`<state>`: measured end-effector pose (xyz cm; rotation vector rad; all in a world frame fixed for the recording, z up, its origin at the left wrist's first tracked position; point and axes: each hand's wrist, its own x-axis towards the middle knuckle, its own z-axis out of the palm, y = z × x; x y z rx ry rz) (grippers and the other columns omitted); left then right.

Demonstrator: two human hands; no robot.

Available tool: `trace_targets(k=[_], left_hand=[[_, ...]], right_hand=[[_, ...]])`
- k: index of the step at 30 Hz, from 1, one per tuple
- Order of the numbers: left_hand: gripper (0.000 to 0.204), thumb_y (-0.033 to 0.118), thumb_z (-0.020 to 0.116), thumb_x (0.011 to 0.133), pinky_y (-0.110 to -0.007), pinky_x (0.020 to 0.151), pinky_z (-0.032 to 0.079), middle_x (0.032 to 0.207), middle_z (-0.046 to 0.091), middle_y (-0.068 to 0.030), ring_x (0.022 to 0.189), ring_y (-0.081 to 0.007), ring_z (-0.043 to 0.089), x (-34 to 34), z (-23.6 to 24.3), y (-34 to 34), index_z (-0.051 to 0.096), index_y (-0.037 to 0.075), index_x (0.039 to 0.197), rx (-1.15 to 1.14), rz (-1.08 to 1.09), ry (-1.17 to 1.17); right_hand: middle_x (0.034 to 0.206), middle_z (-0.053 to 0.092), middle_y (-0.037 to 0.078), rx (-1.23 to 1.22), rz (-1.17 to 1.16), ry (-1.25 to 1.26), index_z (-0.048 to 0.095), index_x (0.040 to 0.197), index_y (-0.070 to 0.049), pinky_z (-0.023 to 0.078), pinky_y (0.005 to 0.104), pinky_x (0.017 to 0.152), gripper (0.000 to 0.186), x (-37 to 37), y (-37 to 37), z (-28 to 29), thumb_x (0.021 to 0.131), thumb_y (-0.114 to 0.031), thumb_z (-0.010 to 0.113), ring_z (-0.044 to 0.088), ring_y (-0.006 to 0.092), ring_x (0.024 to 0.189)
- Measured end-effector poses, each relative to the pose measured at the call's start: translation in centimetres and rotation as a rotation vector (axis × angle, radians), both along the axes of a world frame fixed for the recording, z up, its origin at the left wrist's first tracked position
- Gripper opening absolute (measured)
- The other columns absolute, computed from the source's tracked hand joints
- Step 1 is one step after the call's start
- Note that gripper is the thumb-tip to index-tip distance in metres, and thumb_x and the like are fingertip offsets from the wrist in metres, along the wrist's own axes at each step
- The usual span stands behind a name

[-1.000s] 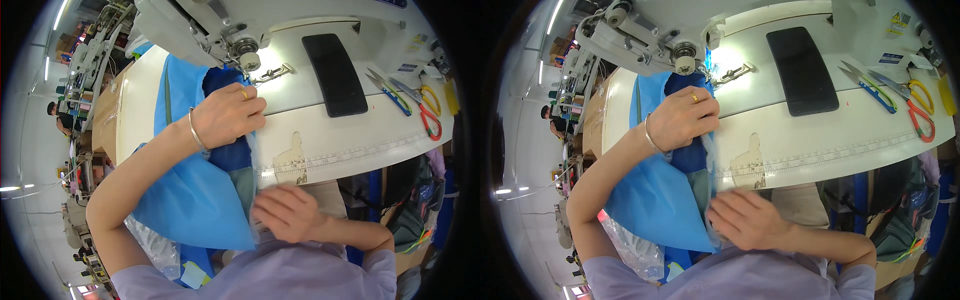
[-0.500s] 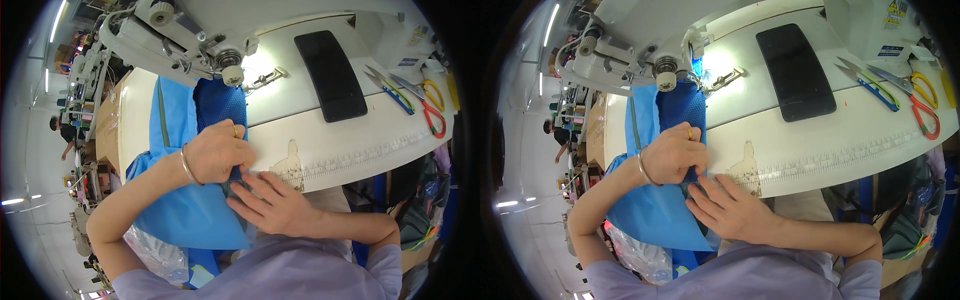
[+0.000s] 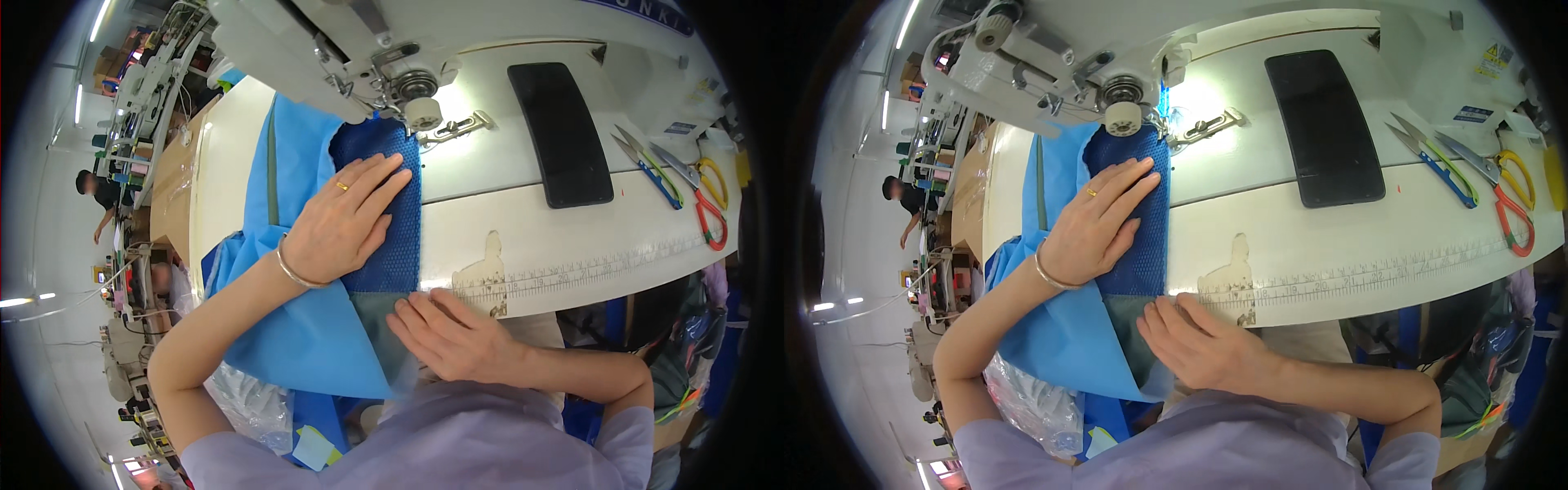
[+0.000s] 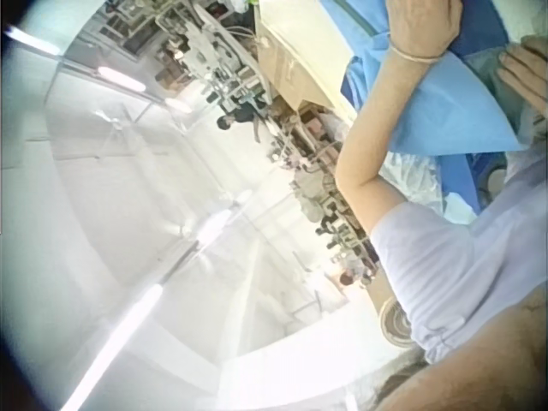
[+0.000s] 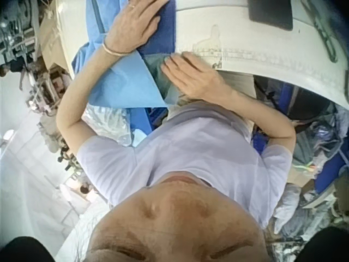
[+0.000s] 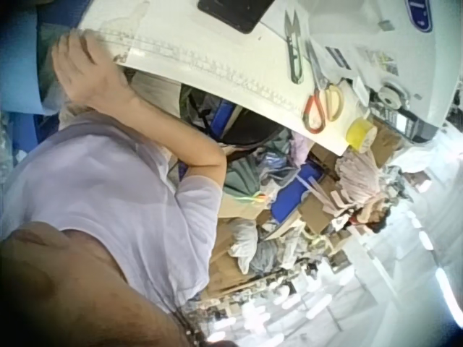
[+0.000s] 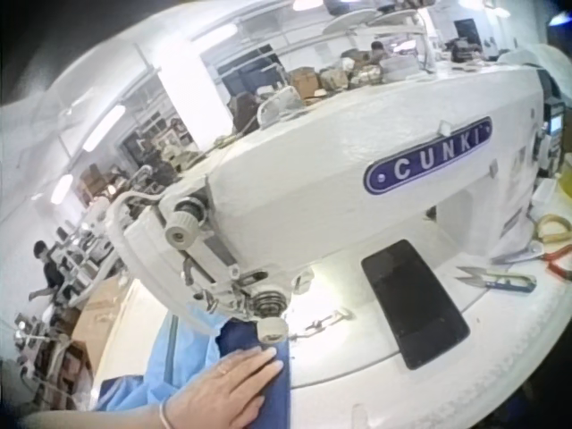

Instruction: The person sews a blue and green fabric bag using a sewing machine. They align the edges, guide the fabric under the needle, and stitch along the seams, periodically adjusting the bag's position to continue sewing different sections.

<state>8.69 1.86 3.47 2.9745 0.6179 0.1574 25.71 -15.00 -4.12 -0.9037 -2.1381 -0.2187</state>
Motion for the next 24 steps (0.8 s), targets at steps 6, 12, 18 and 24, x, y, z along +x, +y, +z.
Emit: trace_targets(k=[6, 12, 18, 24], left_hand=[[0.055, -0.002, 0.056, 0.089, -0.046, 0.119, 0.035, 0.152, 0.048, -0.0189, 0.142, -0.0370, 0.044, -0.4, -0.8, 0.1, 0.051, -0.001, 0.144, -0.089, 0.016, -0.086], [0.048, -0.001, 0.050, 0.093, -0.041, 0.117, 0.036, 0.149, 0.052, -0.0182, 0.139, -0.0362, 0.048, -0.7, 0.0, 0.1, 0.055, -0.001, 0.141, -0.324, 0.138, -0.143], [0.050, -0.006, 0.048, 0.090, -0.042, 0.116, 0.037, 0.146, 0.054, -0.0180, 0.137, -0.0361, 0.049, 0.0, -0.1, -1.0, 0.059, 0.002, 0.138, -0.301, 0.156, -0.201], [0.057, -0.009, 0.052, 0.079, -0.044, 0.116, 0.037, 0.146, 0.055, -0.0168, 0.137, -0.0377, 0.050, -0.3, -0.7, -0.9, 0.064, 0.003, 0.133, -0.227, 0.085, -0.220]], right_hand=[[0.099, 0.066, 0.015, -0.030, -0.012, 0.143, 0.069, 0.095, 0.006, 0.052, 0.0370, 0.086, 0.025, -1.0, 0.4, 0.7, 0.081, -0.014, 0.063, 0.062, 0.0272, 0.096], [0.094, 0.067, 0.013, -0.023, 0.007, 0.223, 0.070, 0.094, 0.004, 0.055, 0.0335, 0.077, 0.021, 0.0, 1.0, 5.4, 0.076, -0.009, 0.067, 0.065, 0.0250, 0.090], [0.093, 0.066, 0.012, -0.023, 0.004, 0.200, 0.070, 0.090, 0.002, 0.055, 0.0312, 0.075, 0.018, 0.7, 0.8, 5.5, 0.075, -0.009, 0.069, 0.066, 0.0232, 0.088], [0.097, 0.068, 0.015, -0.049, 0.018, 0.166, 0.072, 0.095, 0.004, 0.054, 0.0361, 0.081, 0.022, 1.0, 0.6, 5.1, 0.083, -0.015, 0.067, 0.063, 0.0280, 0.097]])
